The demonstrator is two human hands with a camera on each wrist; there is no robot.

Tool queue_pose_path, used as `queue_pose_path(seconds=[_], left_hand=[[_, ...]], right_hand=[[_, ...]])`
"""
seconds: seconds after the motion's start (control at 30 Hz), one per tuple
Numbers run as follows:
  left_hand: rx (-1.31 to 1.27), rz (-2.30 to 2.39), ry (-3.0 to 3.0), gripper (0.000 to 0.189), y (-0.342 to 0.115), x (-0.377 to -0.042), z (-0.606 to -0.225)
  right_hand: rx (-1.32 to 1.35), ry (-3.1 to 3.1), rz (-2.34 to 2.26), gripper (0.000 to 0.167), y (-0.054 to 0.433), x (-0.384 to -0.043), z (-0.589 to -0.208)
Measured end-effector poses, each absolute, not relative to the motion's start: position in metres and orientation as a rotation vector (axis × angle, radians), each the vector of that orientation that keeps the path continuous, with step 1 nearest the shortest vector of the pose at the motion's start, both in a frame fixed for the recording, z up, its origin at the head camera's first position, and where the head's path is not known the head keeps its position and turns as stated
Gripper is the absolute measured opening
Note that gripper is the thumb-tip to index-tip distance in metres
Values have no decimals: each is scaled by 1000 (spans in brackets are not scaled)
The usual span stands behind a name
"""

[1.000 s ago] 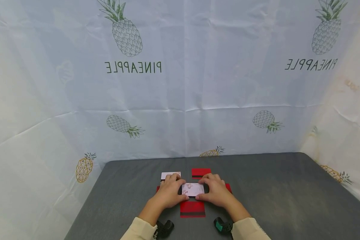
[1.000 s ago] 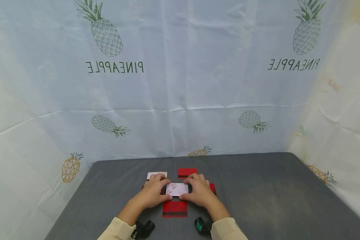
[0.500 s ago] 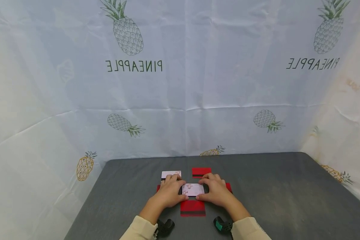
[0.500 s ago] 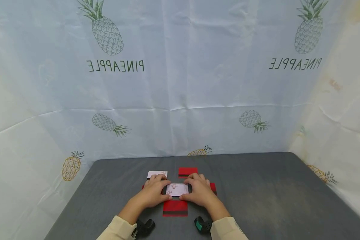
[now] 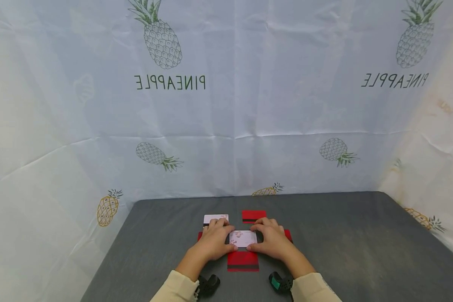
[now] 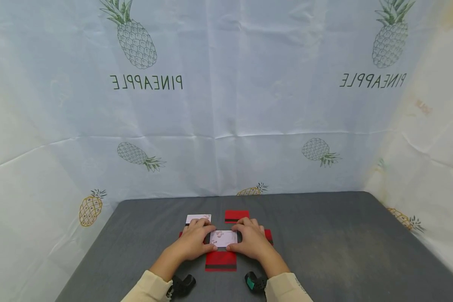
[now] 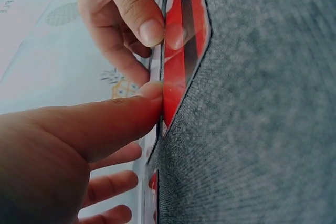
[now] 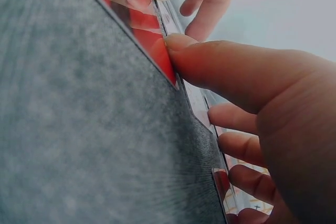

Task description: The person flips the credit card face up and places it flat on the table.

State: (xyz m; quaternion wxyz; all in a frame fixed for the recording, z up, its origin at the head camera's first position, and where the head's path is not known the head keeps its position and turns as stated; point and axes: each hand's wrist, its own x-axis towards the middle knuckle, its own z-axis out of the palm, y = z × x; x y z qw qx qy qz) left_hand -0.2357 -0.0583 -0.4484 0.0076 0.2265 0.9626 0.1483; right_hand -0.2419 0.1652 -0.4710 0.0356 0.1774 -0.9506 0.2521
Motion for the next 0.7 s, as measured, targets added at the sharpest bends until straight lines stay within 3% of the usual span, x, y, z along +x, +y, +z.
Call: queue_pose_path(seconds=[0.7], left_hand=[[863, 552, 2809, 40, -72, -213, -438]], right_hand=[[522, -2919, 777, 51, 164, -241, -470]])
